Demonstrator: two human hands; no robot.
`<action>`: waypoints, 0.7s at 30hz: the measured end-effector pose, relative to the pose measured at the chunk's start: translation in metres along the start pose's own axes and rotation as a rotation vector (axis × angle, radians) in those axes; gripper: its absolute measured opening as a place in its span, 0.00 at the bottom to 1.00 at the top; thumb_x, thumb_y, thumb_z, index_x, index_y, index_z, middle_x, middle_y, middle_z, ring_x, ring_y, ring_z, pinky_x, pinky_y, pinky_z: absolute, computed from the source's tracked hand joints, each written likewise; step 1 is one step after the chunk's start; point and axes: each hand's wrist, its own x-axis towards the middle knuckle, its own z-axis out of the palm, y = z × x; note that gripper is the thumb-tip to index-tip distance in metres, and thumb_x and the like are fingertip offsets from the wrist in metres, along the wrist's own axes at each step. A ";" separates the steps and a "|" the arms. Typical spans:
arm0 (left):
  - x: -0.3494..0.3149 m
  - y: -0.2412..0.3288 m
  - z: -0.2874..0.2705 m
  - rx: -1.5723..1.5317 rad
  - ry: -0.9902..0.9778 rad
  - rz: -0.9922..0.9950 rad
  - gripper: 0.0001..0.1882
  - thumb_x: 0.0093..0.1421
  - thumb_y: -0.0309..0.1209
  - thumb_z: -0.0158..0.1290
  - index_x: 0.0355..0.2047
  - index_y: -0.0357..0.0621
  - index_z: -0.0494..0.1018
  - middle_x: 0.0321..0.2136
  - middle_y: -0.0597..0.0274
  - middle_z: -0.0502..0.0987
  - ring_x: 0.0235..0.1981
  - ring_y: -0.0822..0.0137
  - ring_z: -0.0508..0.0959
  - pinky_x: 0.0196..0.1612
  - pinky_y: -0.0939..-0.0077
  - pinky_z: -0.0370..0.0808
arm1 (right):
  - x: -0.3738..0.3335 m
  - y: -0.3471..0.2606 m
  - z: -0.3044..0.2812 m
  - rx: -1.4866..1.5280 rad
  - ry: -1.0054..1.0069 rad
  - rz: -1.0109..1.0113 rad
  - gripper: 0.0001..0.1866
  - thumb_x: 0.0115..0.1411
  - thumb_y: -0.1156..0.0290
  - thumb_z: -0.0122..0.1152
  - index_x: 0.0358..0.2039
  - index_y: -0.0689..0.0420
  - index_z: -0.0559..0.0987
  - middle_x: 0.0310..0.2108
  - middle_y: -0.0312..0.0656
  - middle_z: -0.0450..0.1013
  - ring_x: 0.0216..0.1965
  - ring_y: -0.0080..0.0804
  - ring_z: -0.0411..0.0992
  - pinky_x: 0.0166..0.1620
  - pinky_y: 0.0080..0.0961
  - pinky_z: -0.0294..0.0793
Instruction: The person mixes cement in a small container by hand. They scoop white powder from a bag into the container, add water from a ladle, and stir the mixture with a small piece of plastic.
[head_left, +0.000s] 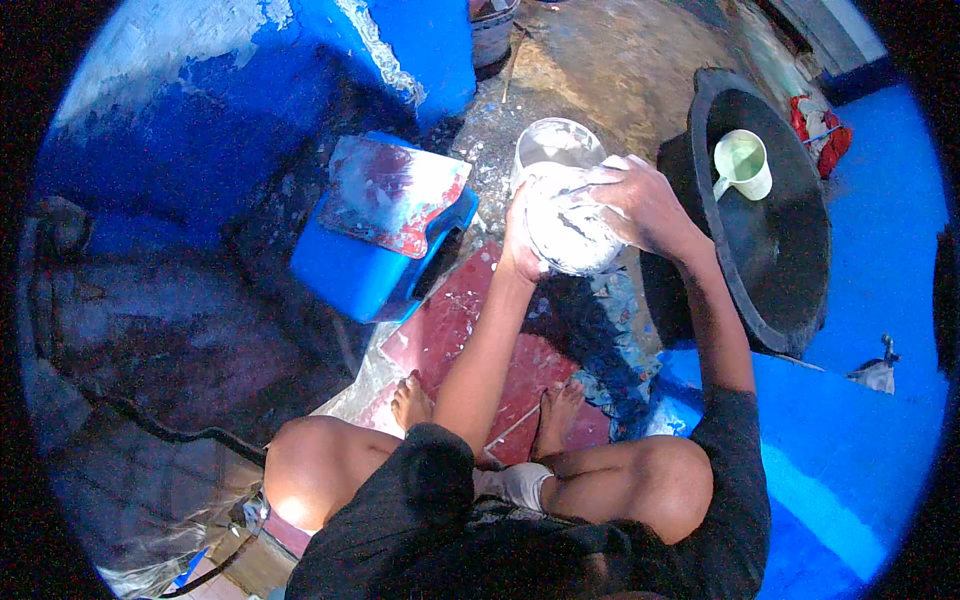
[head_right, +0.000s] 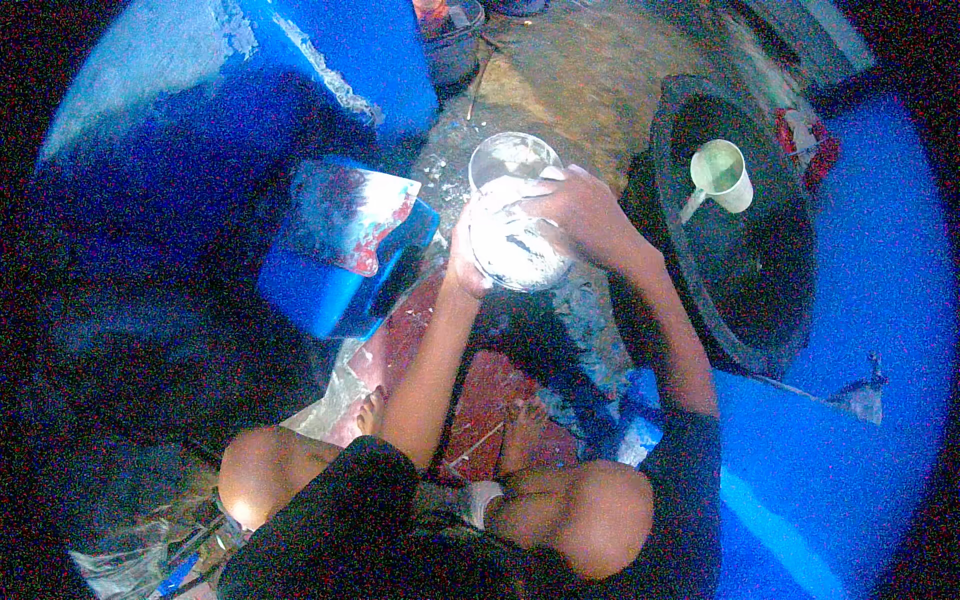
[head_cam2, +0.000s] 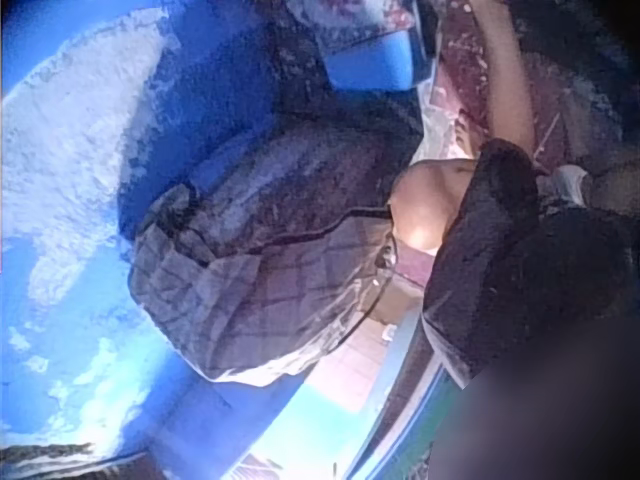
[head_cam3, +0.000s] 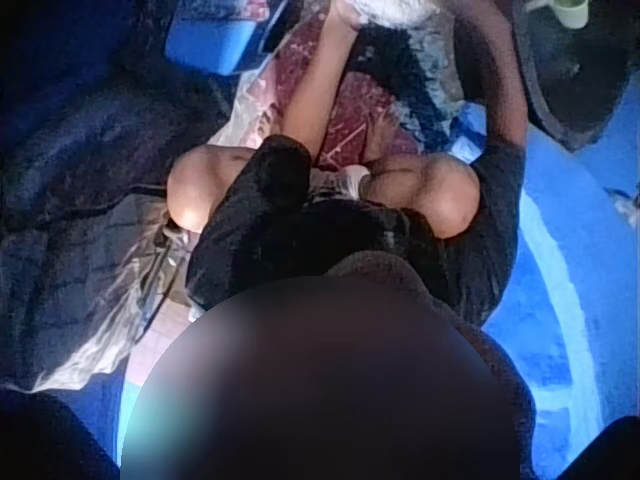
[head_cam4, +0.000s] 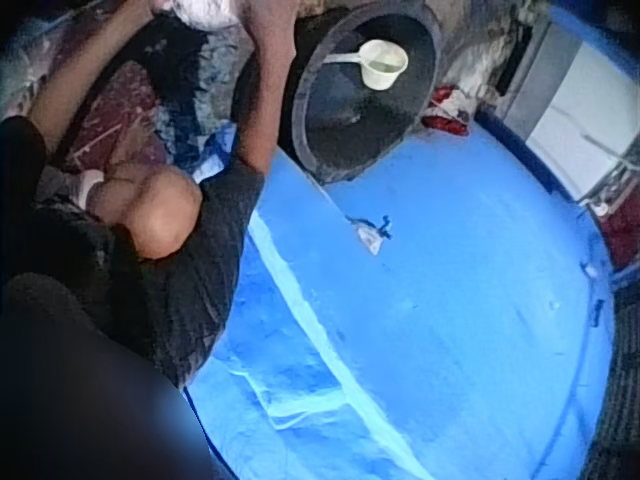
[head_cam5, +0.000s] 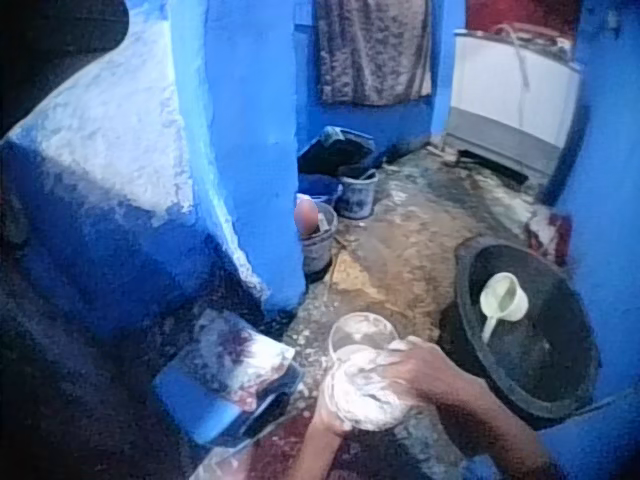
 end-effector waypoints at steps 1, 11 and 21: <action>0.000 0.001 0.000 -0.003 -0.058 0.016 0.27 0.64 0.47 0.35 0.54 0.41 0.64 0.49 0.53 0.72 0.46 0.54 0.74 0.51 0.58 0.71 | -0.001 0.002 -0.002 0.029 -0.014 0.024 0.13 0.47 0.69 0.58 0.36 0.48 0.79 0.36 0.39 0.75 0.39 0.43 0.72 0.42 0.38 0.70; -0.001 -0.006 0.004 0.108 0.063 0.029 0.28 0.63 0.48 0.37 0.55 0.40 0.63 0.49 0.53 0.72 0.46 0.55 0.74 0.51 0.59 0.71 | 0.005 -0.003 0.001 0.108 -0.069 0.008 0.13 0.47 0.69 0.57 0.36 0.47 0.80 0.38 0.39 0.75 0.40 0.42 0.72 0.46 0.39 0.69; -0.005 0.006 -0.001 -0.012 -0.008 -0.015 0.30 0.61 0.52 0.37 0.53 0.41 0.64 0.48 0.50 0.72 0.47 0.52 0.74 0.50 0.53 0.72 | -0.006 0.009 -0.009 0.036 0.105 0.070 0.13 0.47 0.72 0.56 0.36 0.54 0.78 0.34 0.44 0.75 0.34 0.42 0.73 0.36 0.33 0.73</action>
